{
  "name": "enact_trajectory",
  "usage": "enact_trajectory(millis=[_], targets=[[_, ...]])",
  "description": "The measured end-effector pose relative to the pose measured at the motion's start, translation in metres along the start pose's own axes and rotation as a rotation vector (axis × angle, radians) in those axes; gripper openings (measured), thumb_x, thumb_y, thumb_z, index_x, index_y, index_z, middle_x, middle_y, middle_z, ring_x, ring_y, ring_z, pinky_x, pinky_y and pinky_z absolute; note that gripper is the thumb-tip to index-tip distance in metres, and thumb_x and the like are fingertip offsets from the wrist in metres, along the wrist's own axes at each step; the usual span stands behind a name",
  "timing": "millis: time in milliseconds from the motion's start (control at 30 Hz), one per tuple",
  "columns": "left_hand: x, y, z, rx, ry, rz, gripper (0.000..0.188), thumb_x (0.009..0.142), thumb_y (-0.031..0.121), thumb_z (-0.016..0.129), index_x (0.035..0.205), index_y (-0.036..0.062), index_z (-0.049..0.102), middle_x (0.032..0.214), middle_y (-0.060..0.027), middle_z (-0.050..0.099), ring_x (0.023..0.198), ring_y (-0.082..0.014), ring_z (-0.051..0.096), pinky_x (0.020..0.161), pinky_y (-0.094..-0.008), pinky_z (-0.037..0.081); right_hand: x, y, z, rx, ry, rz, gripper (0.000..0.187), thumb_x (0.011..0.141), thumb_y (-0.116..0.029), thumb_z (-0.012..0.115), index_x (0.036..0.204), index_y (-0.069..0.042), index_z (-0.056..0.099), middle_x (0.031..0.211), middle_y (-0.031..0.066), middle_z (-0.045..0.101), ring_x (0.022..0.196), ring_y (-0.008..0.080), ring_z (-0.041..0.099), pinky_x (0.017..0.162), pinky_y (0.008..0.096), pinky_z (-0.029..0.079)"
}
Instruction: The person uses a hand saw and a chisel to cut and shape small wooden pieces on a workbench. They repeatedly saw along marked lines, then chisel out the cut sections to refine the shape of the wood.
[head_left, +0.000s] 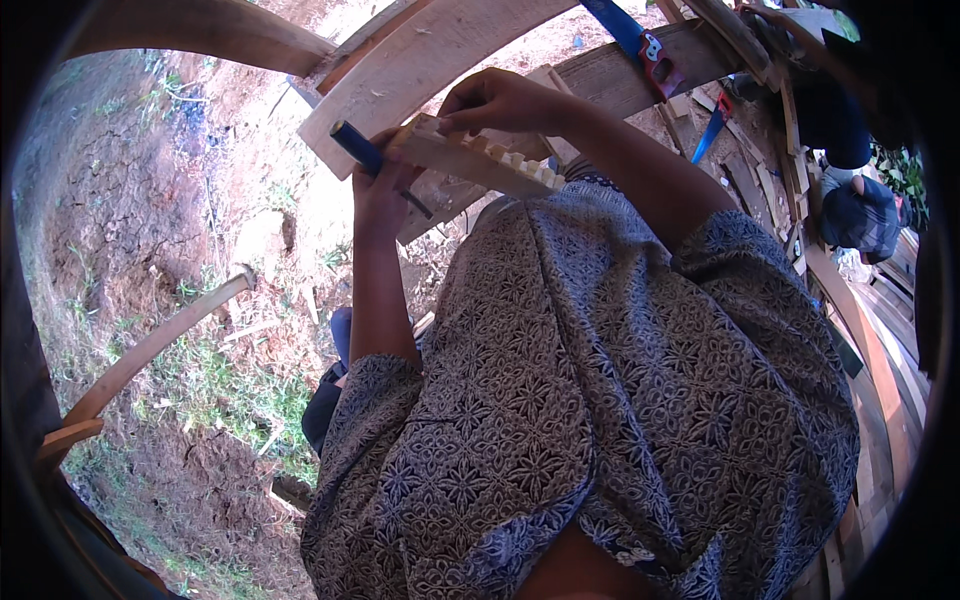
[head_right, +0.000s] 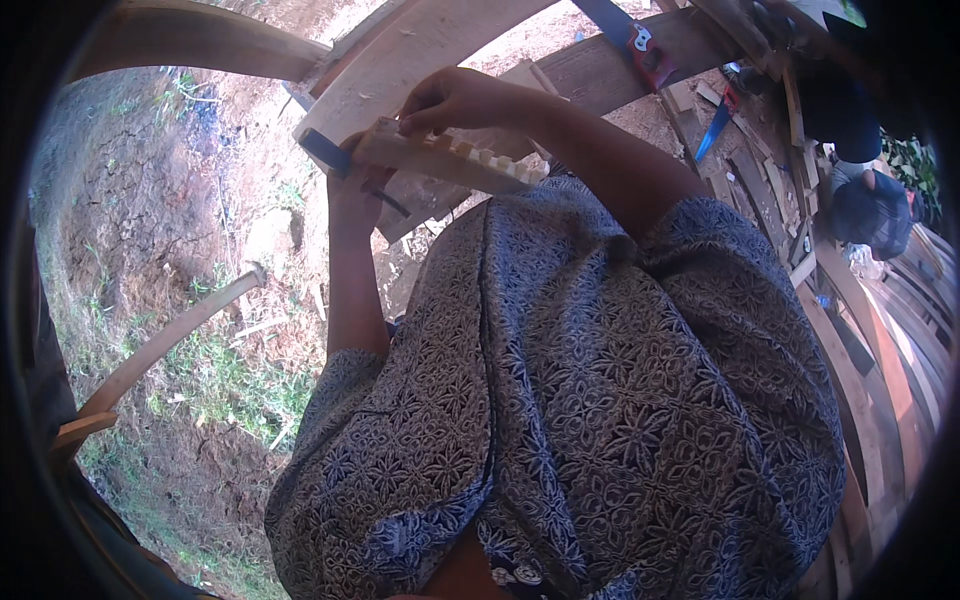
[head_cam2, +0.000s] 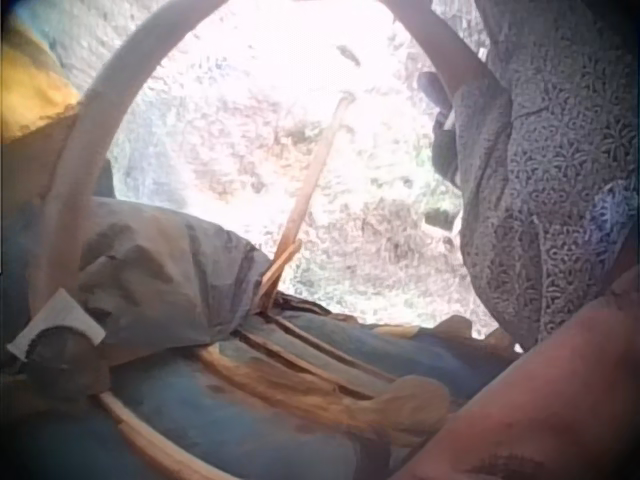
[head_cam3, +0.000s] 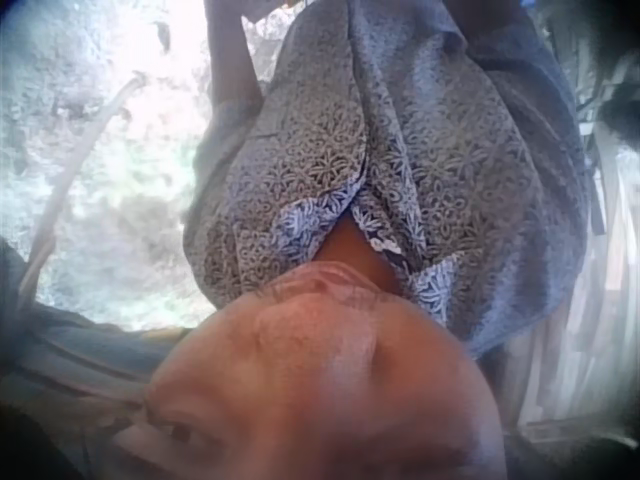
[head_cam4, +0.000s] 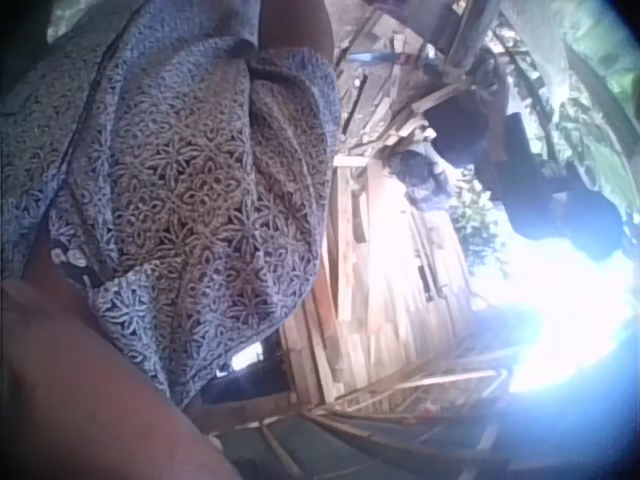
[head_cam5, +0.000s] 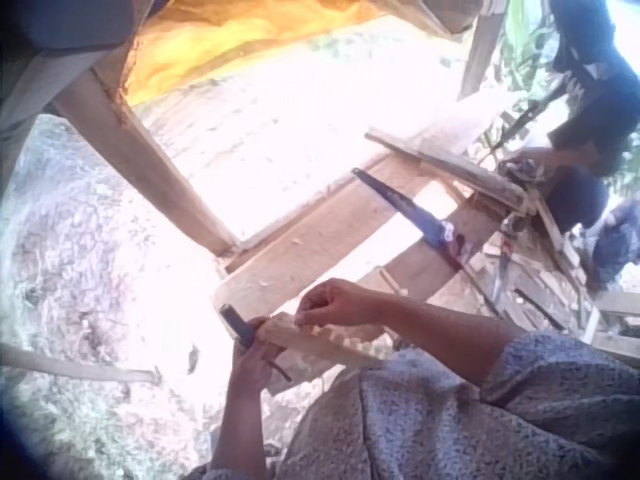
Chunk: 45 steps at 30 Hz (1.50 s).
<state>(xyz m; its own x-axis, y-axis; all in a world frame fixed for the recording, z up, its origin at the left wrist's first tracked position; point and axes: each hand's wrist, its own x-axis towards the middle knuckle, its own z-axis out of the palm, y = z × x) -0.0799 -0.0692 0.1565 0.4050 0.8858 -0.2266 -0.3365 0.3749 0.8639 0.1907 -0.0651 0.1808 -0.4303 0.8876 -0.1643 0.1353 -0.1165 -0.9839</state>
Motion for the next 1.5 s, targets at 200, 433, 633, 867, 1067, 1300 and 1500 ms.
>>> enact_trajectory(millis=[200,433,633,867,1067,1300,1500], targets=[[0.003,0.006,-0.003,-0.254,0.059,0.064,0.040,0.104,0.023,0.064,0.138,0.0051,0.054,0.127,-0.0123,0.066,0.117,-0.0252,0.067,0.100,-0.0478,0.059,0.006,-0.013,-0.022,0.025,0.262,-0.064,0.034,0.104,-0.033,0.066,0.126,-0.008,0.073,0.119,0.0099,0.074,0.109,0.0195,0.069,0.102,0.0387,0.054],[-0.015,0.012,-0.005,-0.386,0.159,0.103,0.039,0.106,0.021,0.061,0.141,0.0083,0.052,0.128,-0.0120,0.065,0.116,-0.0262,0.068,0.099,-0.0508,0.060,-0.023,-0.052,0.001,-0.440,0.414,-0.148,0.035,0.104,-0.037,0.064,0.129,-0.013,0.072,0.131,0.0102,0.070,0.125,0.0252,0.064,0.108,0.0428,0.049],[-0.031,0.024,0.027,0.472,0.166,0.240,0.034,0.099,0.018,0.069,0.130,0.0057,0.063,0.116,-0.0092,0.071,0.107,-0.0172,0.069,0.090,-0.0346,0.057,-0.045,-0.112,0.054,-0.328,0.191,-0.331,0.051,0.091,-0.040,0.078,0.133,-0.012,0.069,0.108,0.0145,0.066,0.097,0.0253,0.067,0.089,0.0374,0.056],[-0.033,-0.007,0.040,0.821,0.183,0.386,0.030,0.095,0.013,0.069,0.123,0.0045,0.066,0.102,-0.0096,0.074,0.095,-0.0181,0.071,0.081,-0.0340,0.056,-0.013,-0.094,0.088,-0.507,0.126,-0.144,0.047,0.091,-0.029,0.078,0.130,-0.007,0.067,0.108,0.0173,0.066,0.098,0.0284,0.071,0.086,0.0390,0.058],[-0.032,-0.012,0.004,0.981,0.167,0.455,0.045,0.090,0.006,0.070,0.134,0.0082,0.061,0.113,-0.0133,0.071,0.098,-0.0241,0.070,0.086,-0.0363,0.056,-0.020,-0.096,0.070,0.012,0.063,-0.077,0.031,0.101,-0.023,0.067,0.125,-0.004,0.066,0.118,0.0147,0.070,0.100,0.0216,0.073,0.087,0.0342,0.061],[-0.044,-0.003,-0.038,0.850,0.158,0.323,0.040,0.097,0.001,0.057,0.136,0.0079,0.056,0.125,-0.0115,0.066,0.112,-0.0229,0.066,0.098,-0.0398,0.053,-0.070,-0.139,0.025,0.146,0.203,-0.399,0.039,0.112,-0.030,0.046,0.140,-0.003,0.048,0.130,0.0204,0.066,0.099,0.0201,0.072,0.085,0.0340,0.059],[-0.060,-0.005,-0.047,0.918,0.090,0.201,0.037,0.096,0.004,0.060,0.133,0.0056,0.057,0.121,-0.0121,0.064,0.116,-0.0256,0.064,0.096,-0.0391,0.054,-0.106,-0.116,0.005,0.245,0.562,-0.117,0.031,0.109,-0.034,0.056,0.122,-0.006,0.057,0.107,0.0162,0.072,0.073,0.0150,0.069,0.064,0.0304,0.056]])
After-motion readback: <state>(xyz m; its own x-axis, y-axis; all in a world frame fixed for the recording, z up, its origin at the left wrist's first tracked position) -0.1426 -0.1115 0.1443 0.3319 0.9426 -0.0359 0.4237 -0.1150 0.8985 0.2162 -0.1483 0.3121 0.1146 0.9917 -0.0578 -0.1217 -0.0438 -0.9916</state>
